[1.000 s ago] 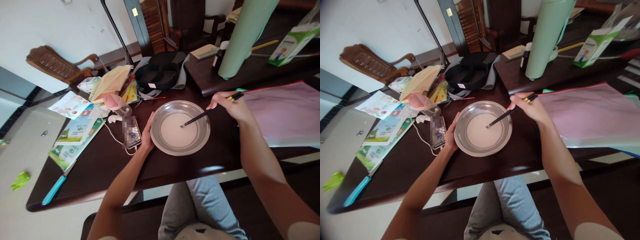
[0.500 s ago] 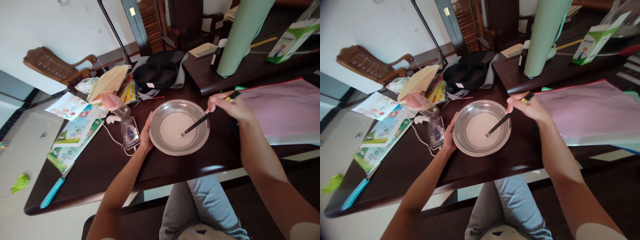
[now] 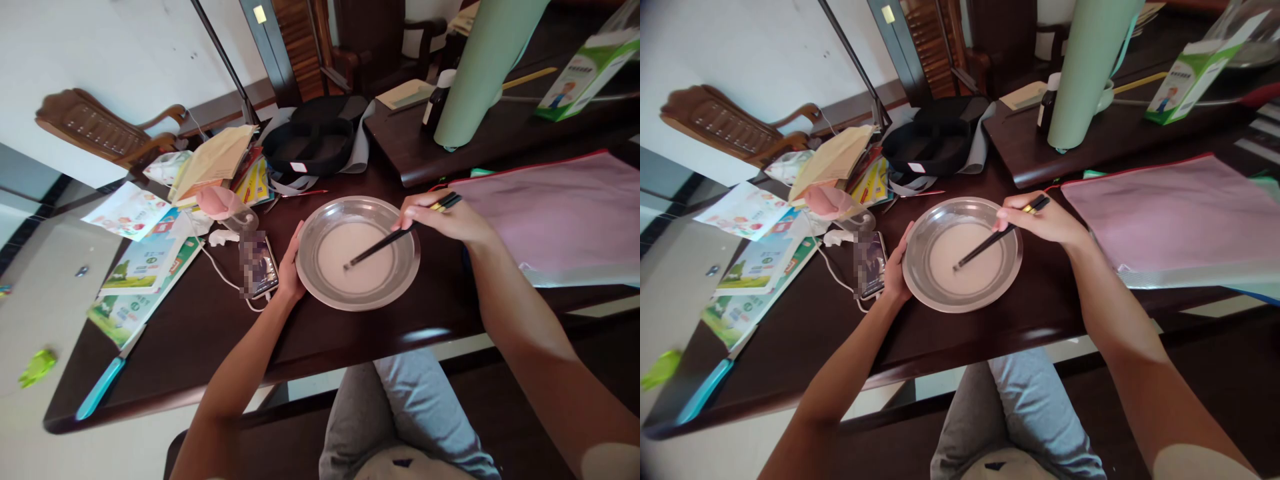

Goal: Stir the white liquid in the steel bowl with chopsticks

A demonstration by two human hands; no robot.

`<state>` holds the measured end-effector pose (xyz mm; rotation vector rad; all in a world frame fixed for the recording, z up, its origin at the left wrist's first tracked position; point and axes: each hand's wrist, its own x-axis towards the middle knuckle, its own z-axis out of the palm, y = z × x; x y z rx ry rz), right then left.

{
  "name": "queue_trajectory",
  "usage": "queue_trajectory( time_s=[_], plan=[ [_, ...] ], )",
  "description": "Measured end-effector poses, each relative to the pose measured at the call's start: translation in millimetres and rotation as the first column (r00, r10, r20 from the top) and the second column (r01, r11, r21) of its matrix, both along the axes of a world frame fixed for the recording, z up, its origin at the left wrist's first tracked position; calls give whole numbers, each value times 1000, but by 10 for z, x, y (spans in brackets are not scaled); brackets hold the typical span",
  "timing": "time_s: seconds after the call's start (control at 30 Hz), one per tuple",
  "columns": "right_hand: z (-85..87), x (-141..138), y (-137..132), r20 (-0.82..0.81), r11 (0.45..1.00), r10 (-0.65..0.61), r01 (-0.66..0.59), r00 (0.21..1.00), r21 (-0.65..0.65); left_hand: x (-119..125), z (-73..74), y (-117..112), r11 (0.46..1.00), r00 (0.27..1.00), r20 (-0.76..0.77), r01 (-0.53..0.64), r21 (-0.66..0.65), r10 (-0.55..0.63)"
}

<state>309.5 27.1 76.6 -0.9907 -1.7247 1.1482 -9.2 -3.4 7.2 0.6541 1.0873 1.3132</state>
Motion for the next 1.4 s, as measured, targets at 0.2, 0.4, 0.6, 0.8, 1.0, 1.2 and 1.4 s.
queue_trajectory(
  time_s=[0.2, 0.4, 0.6, 0.8, 1.0, 1.2, 1.4],
  plan=[
    [-8, 113, 29, -67, 973, -218, 222, 974, 58, -3, -6, 5, 1000, 1000, -12, 13, 4, -12],
    [-11, 26, 6, -4, 1000, 16, -16, 1000, 6, -13, -14, 7, 999, 999, -8, 33, 13, -33],
    [-23, 95, 37, -106, 975, -204, 212, 973, 73, -26, -32, 11, 999, 998, -36, 47, 26, -46],
    [-37, 24, 30, 11, 999, 12, -12, 1000, 34, -26, -47, 22, 999, 998, -44, 39, 31, -37],
    [-24, 139, 57, -68, 980, -173, 179, 982, 88, -31, -56, 30, 999, 999, -20, 33, 15, -33],
    [-41, 22, 50, 9, 998, 28, -28, 1000, 56, -37, -65, 34, 999, 999, -32, 34, 18, -33],
    [-24, 125, 41, -95, 981, -179, 185, 979, 56, -30, -63, 32, 999, 999, -17, 30, 17, -30]
  ],
)
